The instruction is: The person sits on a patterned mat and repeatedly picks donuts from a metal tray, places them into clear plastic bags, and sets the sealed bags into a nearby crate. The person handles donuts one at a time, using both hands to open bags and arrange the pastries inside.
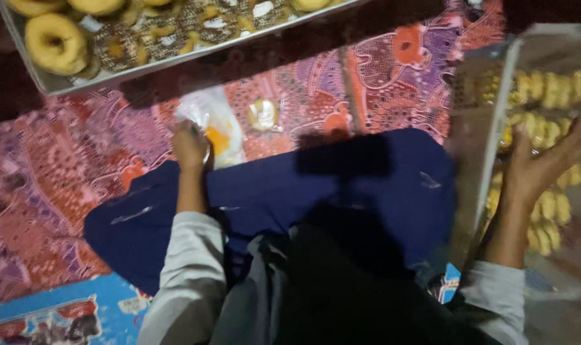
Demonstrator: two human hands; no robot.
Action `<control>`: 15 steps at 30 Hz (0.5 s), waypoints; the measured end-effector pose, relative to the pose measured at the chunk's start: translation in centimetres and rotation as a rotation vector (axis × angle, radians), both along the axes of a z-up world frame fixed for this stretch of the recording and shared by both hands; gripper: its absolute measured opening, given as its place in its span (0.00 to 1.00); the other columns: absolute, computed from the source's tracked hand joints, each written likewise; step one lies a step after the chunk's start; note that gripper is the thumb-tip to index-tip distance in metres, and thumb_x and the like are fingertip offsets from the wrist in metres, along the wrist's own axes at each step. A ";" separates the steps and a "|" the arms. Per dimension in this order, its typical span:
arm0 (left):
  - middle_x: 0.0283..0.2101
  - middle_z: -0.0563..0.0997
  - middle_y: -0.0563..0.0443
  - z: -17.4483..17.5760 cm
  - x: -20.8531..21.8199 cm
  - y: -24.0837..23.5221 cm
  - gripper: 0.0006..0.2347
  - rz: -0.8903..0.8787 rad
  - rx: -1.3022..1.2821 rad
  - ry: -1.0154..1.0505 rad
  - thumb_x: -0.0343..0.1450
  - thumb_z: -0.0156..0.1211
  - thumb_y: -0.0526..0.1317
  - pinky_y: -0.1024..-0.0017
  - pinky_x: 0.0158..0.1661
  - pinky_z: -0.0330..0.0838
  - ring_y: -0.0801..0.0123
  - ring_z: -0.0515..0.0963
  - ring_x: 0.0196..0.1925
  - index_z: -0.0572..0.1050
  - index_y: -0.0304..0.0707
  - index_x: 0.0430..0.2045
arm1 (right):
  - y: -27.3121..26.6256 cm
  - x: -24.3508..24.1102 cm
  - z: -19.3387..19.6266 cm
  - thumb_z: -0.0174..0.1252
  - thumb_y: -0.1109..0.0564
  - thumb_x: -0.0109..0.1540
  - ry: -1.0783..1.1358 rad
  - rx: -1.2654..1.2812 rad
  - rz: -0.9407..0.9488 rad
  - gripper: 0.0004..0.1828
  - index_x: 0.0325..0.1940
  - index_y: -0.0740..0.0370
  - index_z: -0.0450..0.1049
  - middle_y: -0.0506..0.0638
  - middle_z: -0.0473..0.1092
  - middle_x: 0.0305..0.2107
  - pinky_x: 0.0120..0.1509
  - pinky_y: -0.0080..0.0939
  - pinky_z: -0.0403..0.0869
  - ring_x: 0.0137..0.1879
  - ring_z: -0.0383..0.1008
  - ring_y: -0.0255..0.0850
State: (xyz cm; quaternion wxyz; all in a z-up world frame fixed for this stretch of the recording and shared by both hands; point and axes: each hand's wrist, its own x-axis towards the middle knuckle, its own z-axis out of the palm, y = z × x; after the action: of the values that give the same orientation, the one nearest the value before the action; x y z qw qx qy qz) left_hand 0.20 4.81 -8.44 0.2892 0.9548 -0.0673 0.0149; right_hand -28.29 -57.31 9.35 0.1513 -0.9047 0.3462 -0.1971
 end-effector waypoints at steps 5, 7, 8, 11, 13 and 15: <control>0.40 0.75 0.30 1.4 0.0 -1.0 0.13 0.056 -0.085 -0.059 0.60 0.67 0.28 0.51 0.43 0.70 0.39 0.75 0.43 0.74 0.26 0.36 | 16.6 16.7 -0.4 0.71 0.45 0.61 0.034 0.256 0.564 0.35 0.62 0.72 0.71 0.68 0.70 0.54 0.65 0.52 0.69 0.60 0.71 0.62; 0.41 0.76 0.31 1.5 -0.4 -0.5 0.11 -0.019 -0.027 -0.139 0.61 0.67 0.27 0.51 0.48 0.70 0.39 0.75 0.46 0.76 0.28 0.35 | 24.8 22.5 -3.1 0.70 0.45 0.59 0.176 0.288 0.935 0.35 0.62 0.70 0.71 0.69 0.70 0.54 0.66 0.57 0.67 0.61 0.69 0.65; 0.41 0.76 0.32 1.4 -0.4 -0.4 0.10 -0.007 -0.057 -0.113 0.61 0.66 0.27 0.52 0.49 0.70 0.40 0.75 0.46 0.76 0.29 0.34 | 28.1 24.4 -4.4 0.69 0.45 0.56 0.222 0.342 0.962 0.38 0.63 0.71 0.69 0.69 0.70 0.53 0.62 0.58 0.68 0.59 0.70 0.64; 0.41 0.77 0.33 0.6 -0.1 -0.1 0.09 -0.040 -0.146 -0.051 0.61 0.63 0.26 0.54 0.50 0.71 0.41 0.77 0.47 0.77 0.31 0.34 | 33.2 27.0 -7.5 0.73 0.43 0.46 0.353 0.147 1.010 0.51 0.67 0.72 0.66 0.69 0.71 0.49 0.59 0.60 0.68 0.57 0.70 0.64; 0.40 0.77 0.34 0.5 0.1 0.2 0.09 -0.136 -0.213 -0.034 0.62 0.63 0.26 0.55 0.50 0.71 0.42 0.77 0.47 0.77 0.30 0.34 | 34.0 27.2 -8.0 0.73 0.41 0.49 0.534 0.168 0.983 0.39 0.58 0.65 0.72 0.65 0.72 0.49 0.62 0.56 0.70 0.58 0.71 0.60; 0.46 0.77 0.31 0.3 0.6 0.6 0.17 -0.119 -0.205 -0.037 0.60 0.61 0.26 0.56 0.49 0.71 0.43 0.77 0.48 0.75 0.28 0.44 | 32.1 26.0 -7.5 0.72 0.40 0.54 0.603 0.285 0.910 0.31 0.52 0.62 0.76 0.63 0.73 0.49 0.63 0.53 0.72 0.58 0.73 0.58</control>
State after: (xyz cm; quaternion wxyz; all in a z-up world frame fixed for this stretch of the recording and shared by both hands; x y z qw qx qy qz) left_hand 0.80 5.37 -8.16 0.3844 0.9141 -0.1271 0.0220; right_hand -2.26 -25.21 1.90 0.2360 -0.9498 -0.0278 0.2036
